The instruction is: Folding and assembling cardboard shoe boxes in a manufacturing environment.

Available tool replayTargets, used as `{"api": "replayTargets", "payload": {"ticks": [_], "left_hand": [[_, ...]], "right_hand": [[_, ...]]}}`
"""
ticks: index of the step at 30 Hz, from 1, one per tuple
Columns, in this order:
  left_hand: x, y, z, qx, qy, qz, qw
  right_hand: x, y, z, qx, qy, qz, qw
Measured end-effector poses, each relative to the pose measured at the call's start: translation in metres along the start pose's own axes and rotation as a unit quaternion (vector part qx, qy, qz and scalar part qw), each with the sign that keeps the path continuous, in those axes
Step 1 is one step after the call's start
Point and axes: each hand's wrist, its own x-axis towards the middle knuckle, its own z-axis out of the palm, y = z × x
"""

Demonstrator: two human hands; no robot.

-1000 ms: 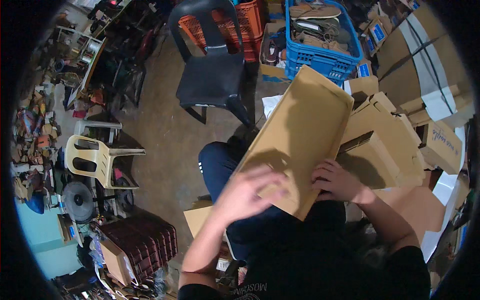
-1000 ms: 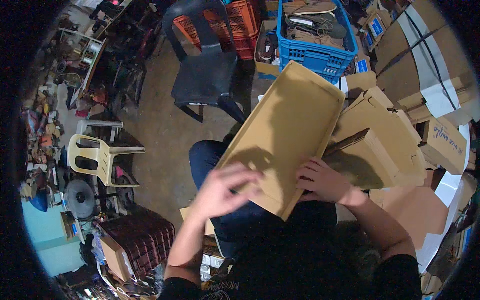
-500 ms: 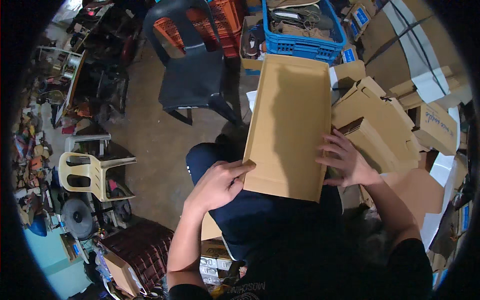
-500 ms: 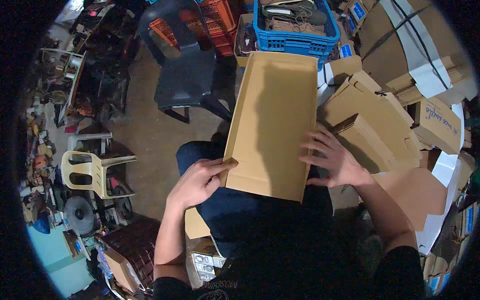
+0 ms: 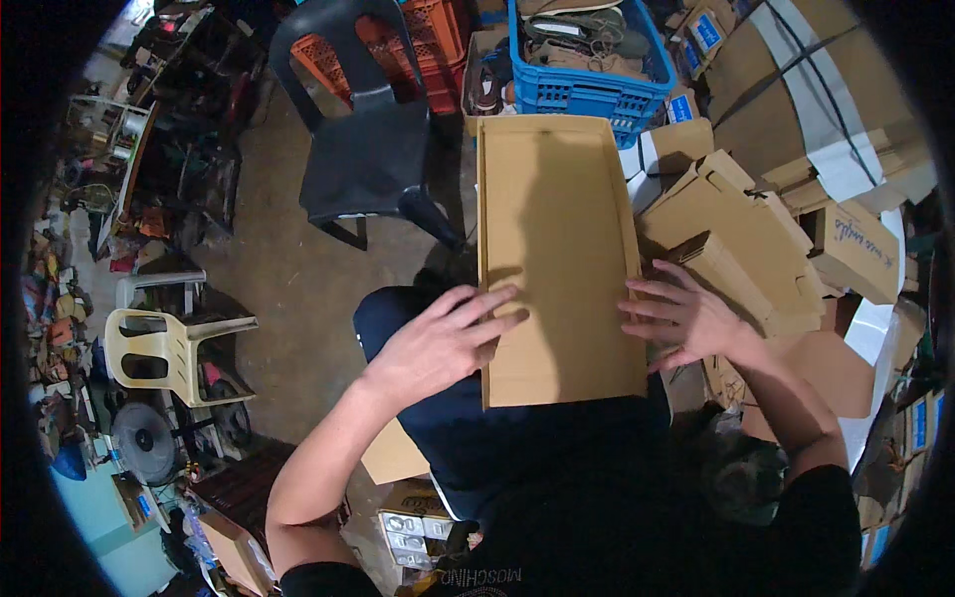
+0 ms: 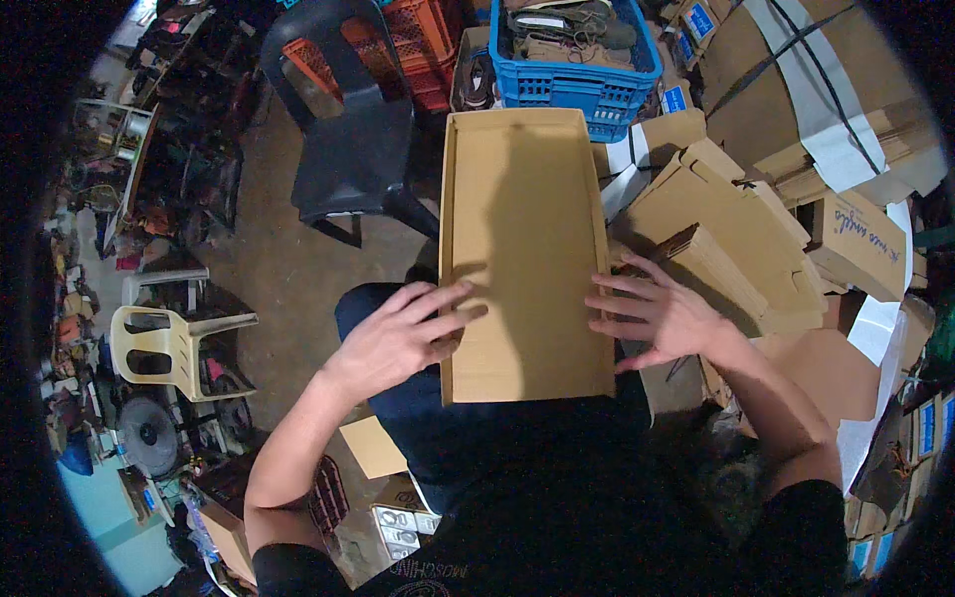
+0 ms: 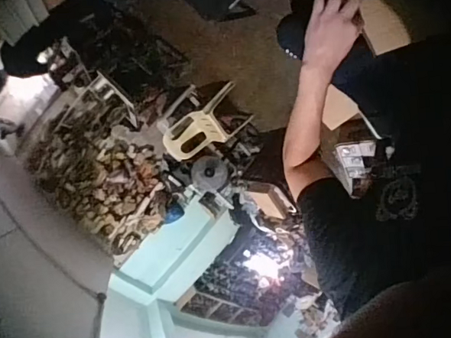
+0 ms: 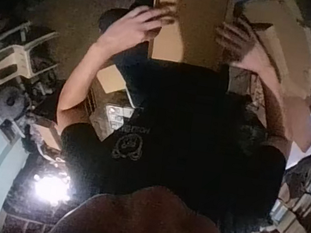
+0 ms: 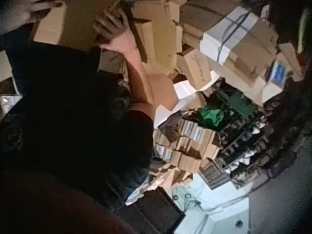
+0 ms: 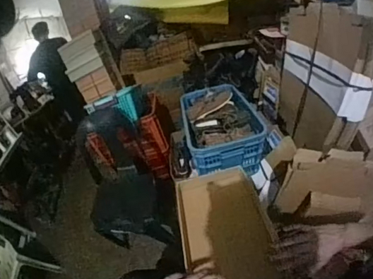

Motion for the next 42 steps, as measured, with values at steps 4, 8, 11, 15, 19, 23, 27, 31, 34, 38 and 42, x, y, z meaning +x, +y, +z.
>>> {"api": "replayTargets", "payload": {"ticks": [4, 8, 11, 15, 19, 23, 27, 31, 34, 38, 42], "left_hand": [[-0.010, 0.001, 0.028, -0.047, 0.003, 0.015, 0.999], [-0.008, 0.006, 0.026, -0.050, -0.001, 0.007, 0.999], [-0.010, 0.006, 0.026, -0.026, -0.014, 0.011, 1.000], [-0.013, 0.000, 0.025, -0.072, -0.008, 0.011, 0.997], [-0.015, 0.002, 0.031, -0.103, -0.031, -0.003, 0.994], [-0.009, 0.014, 0.035, -0.090, -0.023, 0.004, 0.996], [0.007, 0.014, 0.046, -0.157, 0.079, 0.019, 0.984], [0.005, 0.012, 0.059, -0.245, 0.105, -0.002, 0.964], [0.005, 0.013, 0.060, -0.222, 0.143, -0.010, 0.964], [0.005, 0.026, 0.056, -0.209, 0.095, -0.002, 0.973], [0.011, 0.028, 0.064, -0.137, 0.128, 0.020, 0.982]], "right_hand": [[-0.001, 0.005, -0.011, -0.011, -0.019, -0.064, 0.998], [0.013, -0.002, -0.008, 0.011, -0.116, -0.117, 0.986], [0.018, -0.010, -0.007, 0.011, -0.165, -0.099, 0.981], [0.028, -0.016, -0.012, -0.029, -0.178, -0.117, 0.977], [0.040, -0.038, -0.030, -0.029, -0.253, -0.084, 0.964], [0.078, -0.092, -0.049, 0.013, -0.259, 0.043, 0.965], [0.074, -0.095, -0.002, 0.068, -0.159, 0.072, 0.982], [0.067, -0.083, 0.025, 0.030, -0.210, 0.074, 0.974], [0.066, -0.081, 0.037, 0.054, -0.186, 0.065, 0.979], [0.056, -0.077, 0.047, 0.090, -0.137, 0.086, 0.983], [0.056, -0.085, 0.044, 0.100, -0.113, 0.122, 0.981]]}}
